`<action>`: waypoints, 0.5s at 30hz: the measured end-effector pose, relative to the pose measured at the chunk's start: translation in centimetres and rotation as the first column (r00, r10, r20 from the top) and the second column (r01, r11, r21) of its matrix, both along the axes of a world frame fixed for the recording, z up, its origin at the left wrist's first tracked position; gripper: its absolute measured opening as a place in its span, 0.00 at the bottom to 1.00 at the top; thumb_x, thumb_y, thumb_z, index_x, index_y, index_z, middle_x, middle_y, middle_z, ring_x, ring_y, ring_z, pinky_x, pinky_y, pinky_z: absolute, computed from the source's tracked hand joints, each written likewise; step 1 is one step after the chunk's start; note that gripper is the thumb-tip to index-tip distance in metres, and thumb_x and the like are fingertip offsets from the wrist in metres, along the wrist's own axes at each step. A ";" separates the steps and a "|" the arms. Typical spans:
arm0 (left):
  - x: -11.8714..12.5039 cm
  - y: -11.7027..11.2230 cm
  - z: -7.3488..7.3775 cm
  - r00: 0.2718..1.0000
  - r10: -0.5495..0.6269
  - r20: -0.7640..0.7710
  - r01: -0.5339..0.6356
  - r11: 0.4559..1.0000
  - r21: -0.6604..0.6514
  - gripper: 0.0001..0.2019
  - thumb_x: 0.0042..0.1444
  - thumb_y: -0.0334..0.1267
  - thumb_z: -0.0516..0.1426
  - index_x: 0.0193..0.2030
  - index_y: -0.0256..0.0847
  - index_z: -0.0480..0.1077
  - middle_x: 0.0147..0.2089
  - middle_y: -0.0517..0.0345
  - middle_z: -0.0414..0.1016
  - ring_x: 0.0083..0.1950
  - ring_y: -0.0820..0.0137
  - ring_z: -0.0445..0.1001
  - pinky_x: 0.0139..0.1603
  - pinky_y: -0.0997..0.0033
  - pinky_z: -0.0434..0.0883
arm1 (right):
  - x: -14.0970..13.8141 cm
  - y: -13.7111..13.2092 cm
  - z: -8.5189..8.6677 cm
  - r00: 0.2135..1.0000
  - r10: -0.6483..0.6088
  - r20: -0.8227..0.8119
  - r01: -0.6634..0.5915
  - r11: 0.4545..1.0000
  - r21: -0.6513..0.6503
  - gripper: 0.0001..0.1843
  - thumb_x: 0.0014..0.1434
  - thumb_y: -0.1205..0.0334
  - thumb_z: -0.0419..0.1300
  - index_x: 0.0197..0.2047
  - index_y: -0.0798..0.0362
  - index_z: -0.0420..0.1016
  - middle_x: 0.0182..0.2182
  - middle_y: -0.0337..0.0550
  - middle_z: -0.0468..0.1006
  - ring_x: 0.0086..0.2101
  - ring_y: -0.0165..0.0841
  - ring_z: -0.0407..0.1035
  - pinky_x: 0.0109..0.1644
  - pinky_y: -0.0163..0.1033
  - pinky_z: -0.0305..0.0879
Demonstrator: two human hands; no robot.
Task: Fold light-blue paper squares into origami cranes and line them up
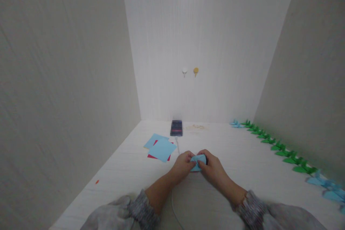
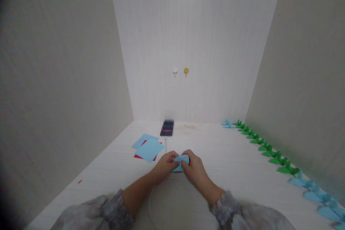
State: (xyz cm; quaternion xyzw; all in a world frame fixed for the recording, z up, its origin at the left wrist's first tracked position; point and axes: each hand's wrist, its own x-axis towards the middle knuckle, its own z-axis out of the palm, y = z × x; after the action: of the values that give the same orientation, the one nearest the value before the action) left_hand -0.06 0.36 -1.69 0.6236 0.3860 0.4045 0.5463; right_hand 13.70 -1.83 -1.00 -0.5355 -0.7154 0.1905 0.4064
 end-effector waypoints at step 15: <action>0.2 0.0 0.0 0.988 -0.063 0.144 0.078 0.992 -0.101 0.10 0.42 0.39 0.55 0.30 0.36 0.61 0.25 0.61 0.65 0.27 0.74 0.65 0.30 0.67 0.68 | 0.1 0.1 -0.2 1.000 0.005 -0.016 -0.005 1.000 0.017 0.06 0.47 0.66 0.48 0.31 0.53 0.64 0.20 0.35 0.67 0.22 0.28 0.60 0.24 0.31 0.54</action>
State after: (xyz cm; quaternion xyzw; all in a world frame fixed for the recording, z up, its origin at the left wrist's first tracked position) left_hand 0.12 0.36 -1.73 0.5768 0.3451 0.4067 0.6187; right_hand 13.78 -1.71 -1.21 -0.5288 -0.7150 0.1896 0.4161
